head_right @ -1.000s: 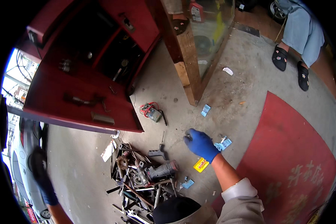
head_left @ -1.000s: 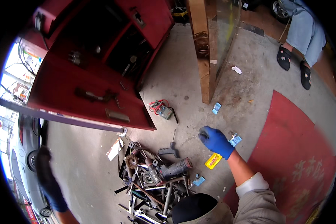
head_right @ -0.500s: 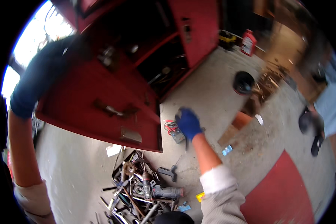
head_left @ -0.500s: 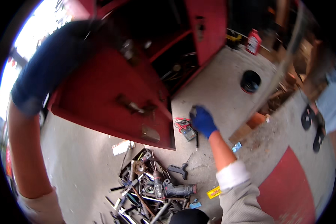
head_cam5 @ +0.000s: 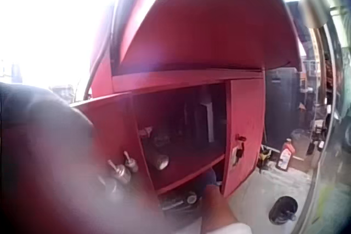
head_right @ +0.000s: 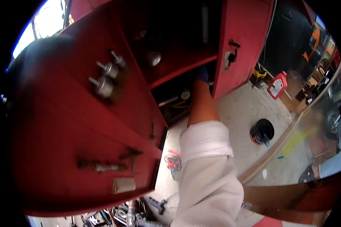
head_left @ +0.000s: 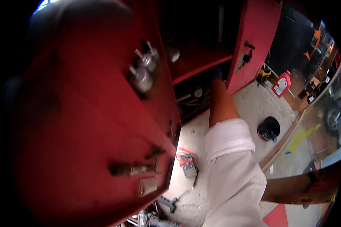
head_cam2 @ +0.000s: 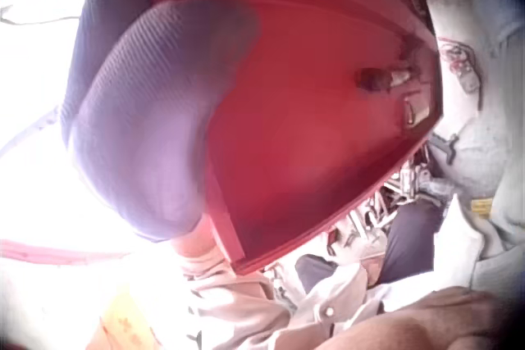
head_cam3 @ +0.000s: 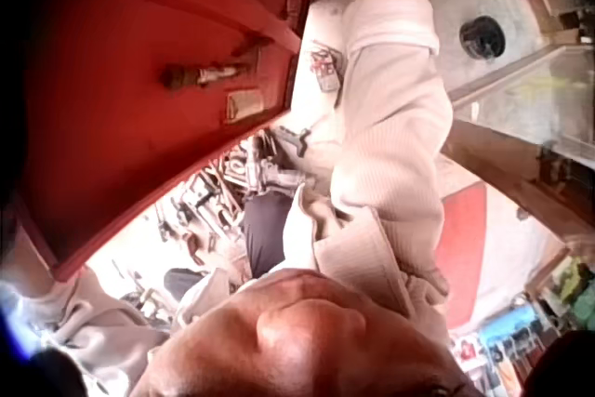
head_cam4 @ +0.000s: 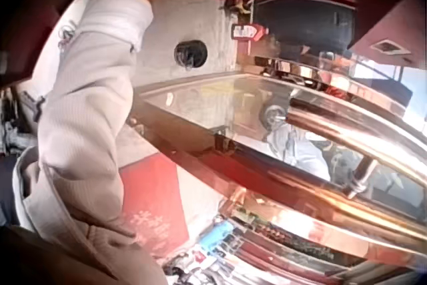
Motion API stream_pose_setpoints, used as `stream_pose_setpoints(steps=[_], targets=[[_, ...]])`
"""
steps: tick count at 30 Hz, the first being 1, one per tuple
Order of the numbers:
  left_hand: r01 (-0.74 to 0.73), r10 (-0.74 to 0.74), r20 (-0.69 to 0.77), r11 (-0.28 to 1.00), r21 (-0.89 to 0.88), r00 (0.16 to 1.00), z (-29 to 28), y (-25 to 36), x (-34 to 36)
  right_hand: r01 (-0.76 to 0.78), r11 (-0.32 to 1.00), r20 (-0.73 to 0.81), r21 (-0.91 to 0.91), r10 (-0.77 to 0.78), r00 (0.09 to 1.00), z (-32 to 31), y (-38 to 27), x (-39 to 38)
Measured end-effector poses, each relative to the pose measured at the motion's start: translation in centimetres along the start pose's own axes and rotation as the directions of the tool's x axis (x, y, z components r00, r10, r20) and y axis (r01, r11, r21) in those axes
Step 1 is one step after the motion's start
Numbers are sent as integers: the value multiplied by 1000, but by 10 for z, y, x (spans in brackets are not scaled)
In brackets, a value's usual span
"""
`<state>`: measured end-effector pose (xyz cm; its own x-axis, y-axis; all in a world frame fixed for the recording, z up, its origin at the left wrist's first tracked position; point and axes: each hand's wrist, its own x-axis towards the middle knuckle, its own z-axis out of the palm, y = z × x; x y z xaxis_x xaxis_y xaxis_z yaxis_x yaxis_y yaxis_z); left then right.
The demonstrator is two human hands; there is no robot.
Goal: The person removes a motorcycle wheel hub using a hammer and spray lubricant, then disassembles the hub with a cordless impact wrench and hand tools. They separate internal components and place them on the floor.
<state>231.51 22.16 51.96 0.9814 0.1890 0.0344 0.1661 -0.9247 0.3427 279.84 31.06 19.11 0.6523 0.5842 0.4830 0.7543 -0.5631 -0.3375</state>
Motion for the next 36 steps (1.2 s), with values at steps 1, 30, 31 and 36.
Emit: stream_pose_setpoints(steps=[1,30,31,36], targets=[[22,-22,1,1000,19,1000,-5,-1,2,-3,1000,10,4,3,1000,4,-4,13],[458,-463,48,885,84,885,-27,18,-47,249,130,-277,960,592,757,-6,-41,-13],[442,-446,45,894,76,894,-26,19,-50,217,211,-296,953,509,808,7,-16,-6],[377,-378,-4,925,47,926,-16,18,-76,22,314,-180,949,483,857,-21,2,-64]])
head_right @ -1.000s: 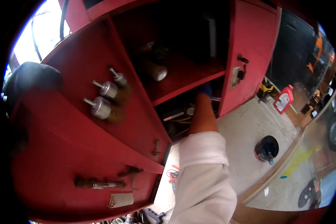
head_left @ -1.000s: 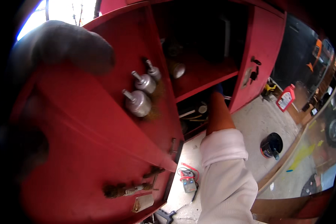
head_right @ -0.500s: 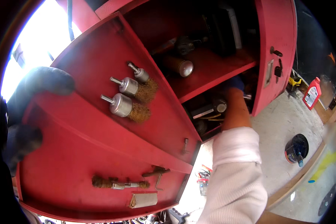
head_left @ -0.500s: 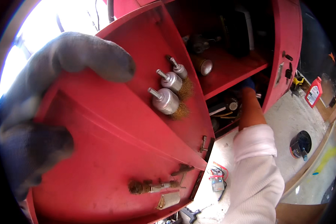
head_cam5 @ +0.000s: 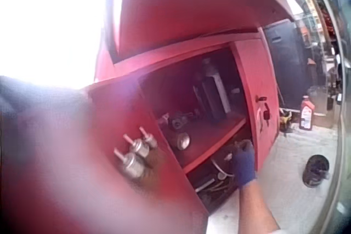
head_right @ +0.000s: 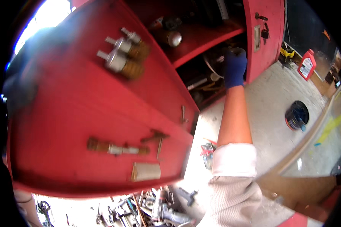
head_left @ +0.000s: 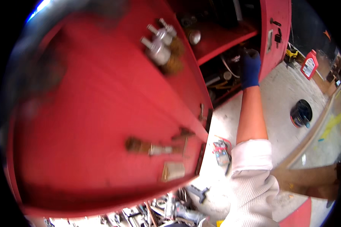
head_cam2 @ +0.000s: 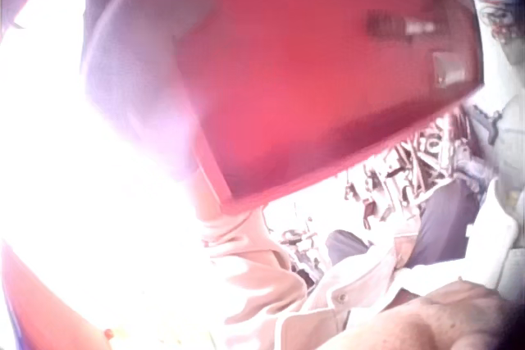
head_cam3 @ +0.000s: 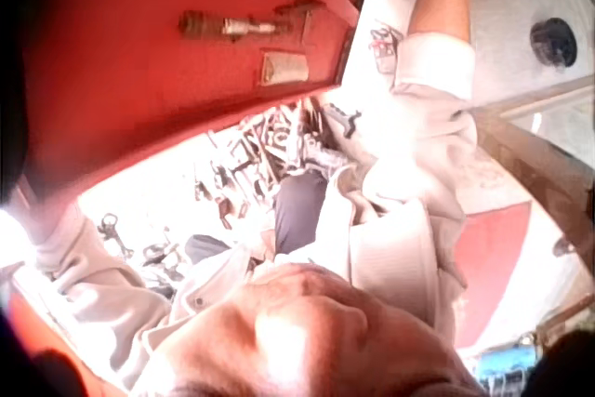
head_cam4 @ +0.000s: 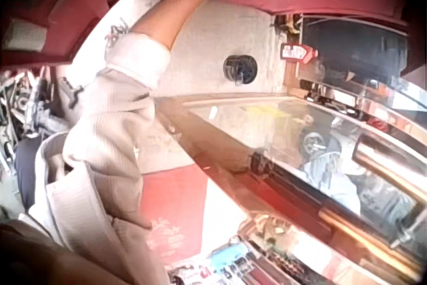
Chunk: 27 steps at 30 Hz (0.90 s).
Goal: The person removes a motorcycle wheel hub using a hammer and spray lubricant, then disassembles the hub with a cordless impact wrench and hand tools. They separate internal components and place them on the floor.
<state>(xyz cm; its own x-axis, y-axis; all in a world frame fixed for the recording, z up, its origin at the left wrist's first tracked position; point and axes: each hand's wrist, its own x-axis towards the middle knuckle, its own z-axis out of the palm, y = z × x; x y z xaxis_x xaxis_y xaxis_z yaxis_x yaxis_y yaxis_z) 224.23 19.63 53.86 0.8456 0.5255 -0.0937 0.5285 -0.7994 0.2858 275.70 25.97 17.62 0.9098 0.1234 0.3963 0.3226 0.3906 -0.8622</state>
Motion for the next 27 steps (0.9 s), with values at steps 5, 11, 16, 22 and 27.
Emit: stream_pose_setpoints(steps=[5,11,16,22,27], targets=[[-86,85,-76,996,-1,993,-9,2,-58,-111,967,225,-231,164,960,-46,-156,-150],[-199,151,-230,959,-204,961,28,-18,-154,-385,843,390,-375,520,760,-244,-236,-272],[145,-308,-166,773,-617,937,105,-154,-318,19,773,637,-634,508,580,-260,-368,-370],[763,-796,142,605,228,589,288,-311,-603,78,856,860,-511,509,44,-45,-485,-563],[986,-836,528,87,-144,151,398,-425,-724,401,916,658,9,296,-692,42,-472,-833]])
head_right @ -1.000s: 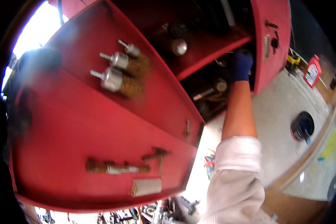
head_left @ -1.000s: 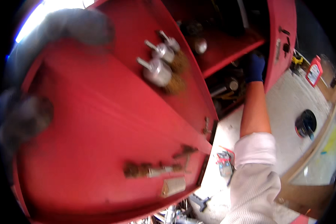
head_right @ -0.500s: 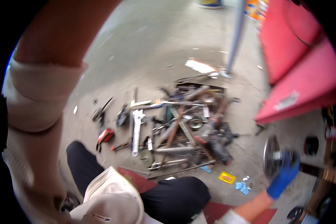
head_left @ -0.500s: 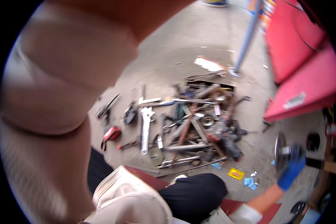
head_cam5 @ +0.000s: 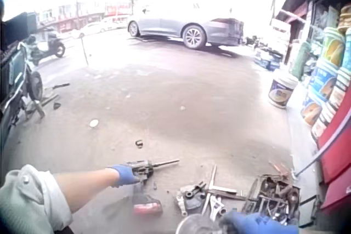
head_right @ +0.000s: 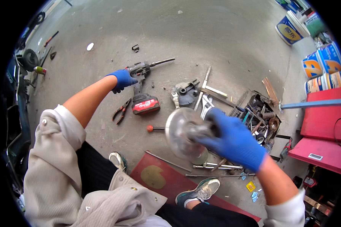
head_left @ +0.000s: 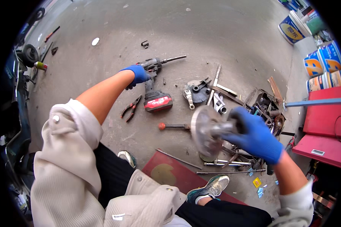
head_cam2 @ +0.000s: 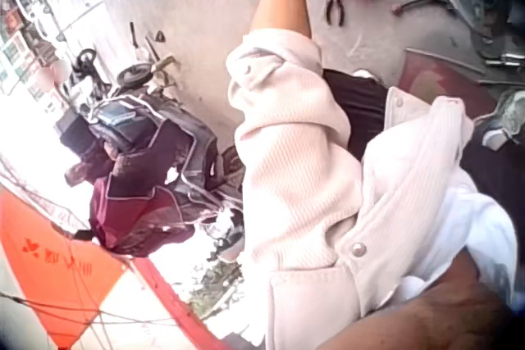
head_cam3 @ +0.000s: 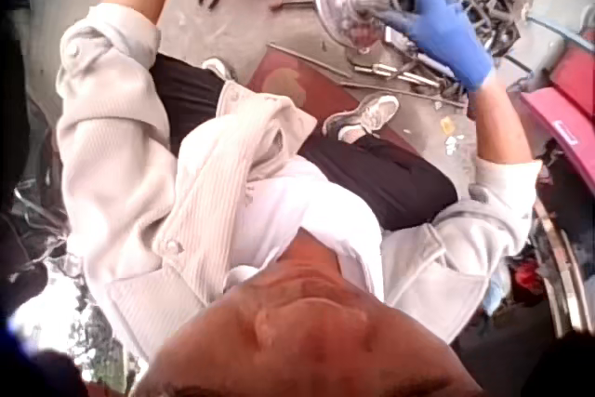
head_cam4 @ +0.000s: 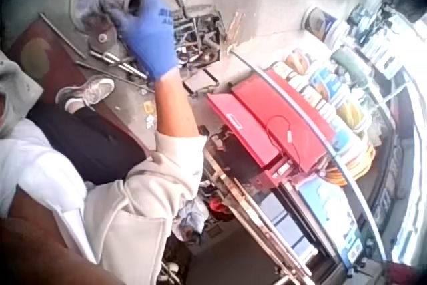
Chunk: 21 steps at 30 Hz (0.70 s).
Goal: The person removes a motorcycle wheel hub using a hammer and spray lubricant, then disassembles the hub with a cordless impact wrench and hand tools. They separate internal components and place them on the floor.
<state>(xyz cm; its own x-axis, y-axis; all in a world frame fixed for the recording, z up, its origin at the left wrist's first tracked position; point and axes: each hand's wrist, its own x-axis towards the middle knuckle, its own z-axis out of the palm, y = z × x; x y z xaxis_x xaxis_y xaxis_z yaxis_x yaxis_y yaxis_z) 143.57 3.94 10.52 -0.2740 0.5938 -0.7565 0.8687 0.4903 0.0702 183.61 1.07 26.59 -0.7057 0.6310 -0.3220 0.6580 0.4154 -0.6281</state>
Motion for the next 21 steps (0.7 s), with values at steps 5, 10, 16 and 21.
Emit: stream_pose_setpoints(steps=[5,10,16,21], targets=[[0,22,34,836,-549,999,40,-14,92,-53,887,-24,-458,47,999,63,-13,146],[17,-229,-76,381,-924,970,91,-3,101,-262,677,-135,-688,235,963,33,-22,215],[-33,-4,-35,254,-967,999,126,-15,118,-213,587,-69,-781,258,964,-11,-58,263],[-202,-17,-203,13,-979,979,116,-47,117,-190,624,-47,-758,239,970,25,-30,295]])
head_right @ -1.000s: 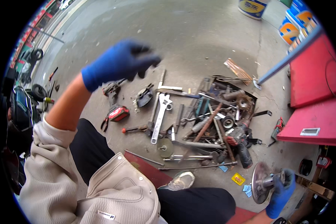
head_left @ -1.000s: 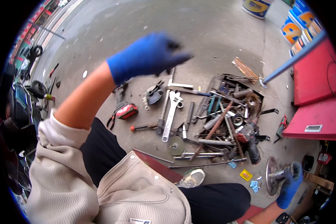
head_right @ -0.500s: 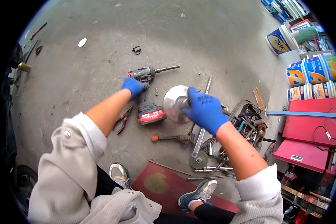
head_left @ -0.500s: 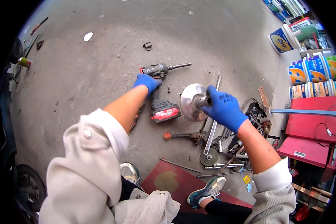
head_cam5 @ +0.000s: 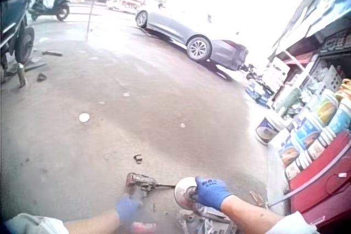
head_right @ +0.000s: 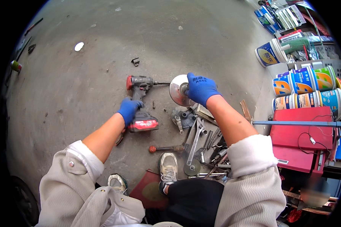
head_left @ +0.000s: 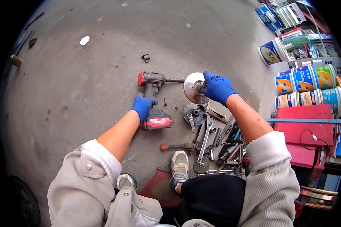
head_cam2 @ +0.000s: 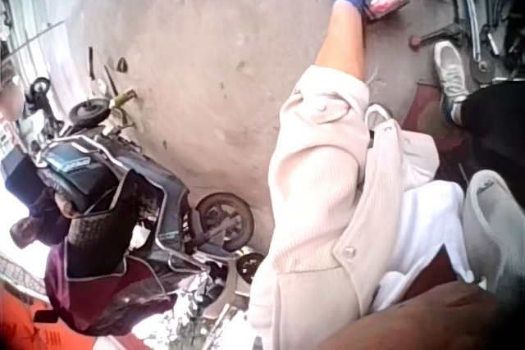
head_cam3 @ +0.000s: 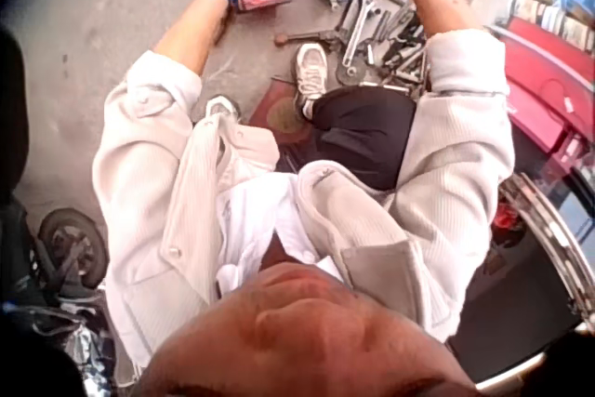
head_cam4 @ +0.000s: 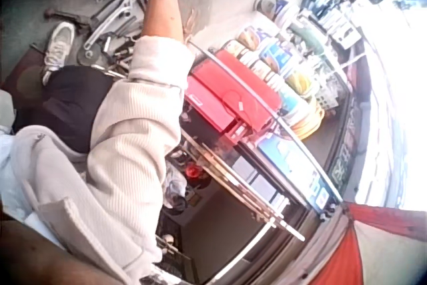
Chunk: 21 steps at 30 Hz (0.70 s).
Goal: The person removes a motorcycle wheel hub using a hammer and spray lubricant, then disassembles the hub with a cordless impact wrench and hand tools. They separate internal components and place them on the floor.
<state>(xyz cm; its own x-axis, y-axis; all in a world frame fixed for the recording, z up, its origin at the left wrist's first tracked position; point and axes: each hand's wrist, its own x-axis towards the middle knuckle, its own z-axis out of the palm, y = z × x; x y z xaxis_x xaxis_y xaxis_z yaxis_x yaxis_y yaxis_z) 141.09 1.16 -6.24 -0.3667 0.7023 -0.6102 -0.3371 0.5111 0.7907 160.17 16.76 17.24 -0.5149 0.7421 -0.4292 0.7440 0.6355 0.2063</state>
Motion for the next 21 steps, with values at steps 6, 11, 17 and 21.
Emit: stream_pose_setpoints(steps=[6,11,17,21], targets=[[-15,27,114,995,-101,993,-102,58,0,58,975,-135,213,-29,990,90,35,53],[-28,28,5,964,266,1000,-196,7,-22,89,797,-282,597,105,953,191,29,74],[-17,489,-13,56,998,872,-188,54,-71,41,675,-447,737,441,778,201,-5,-21],[-237,131,198,549,802,971,-35,73,-63,-163,618,-347,769,617,706,229,11,-38]])
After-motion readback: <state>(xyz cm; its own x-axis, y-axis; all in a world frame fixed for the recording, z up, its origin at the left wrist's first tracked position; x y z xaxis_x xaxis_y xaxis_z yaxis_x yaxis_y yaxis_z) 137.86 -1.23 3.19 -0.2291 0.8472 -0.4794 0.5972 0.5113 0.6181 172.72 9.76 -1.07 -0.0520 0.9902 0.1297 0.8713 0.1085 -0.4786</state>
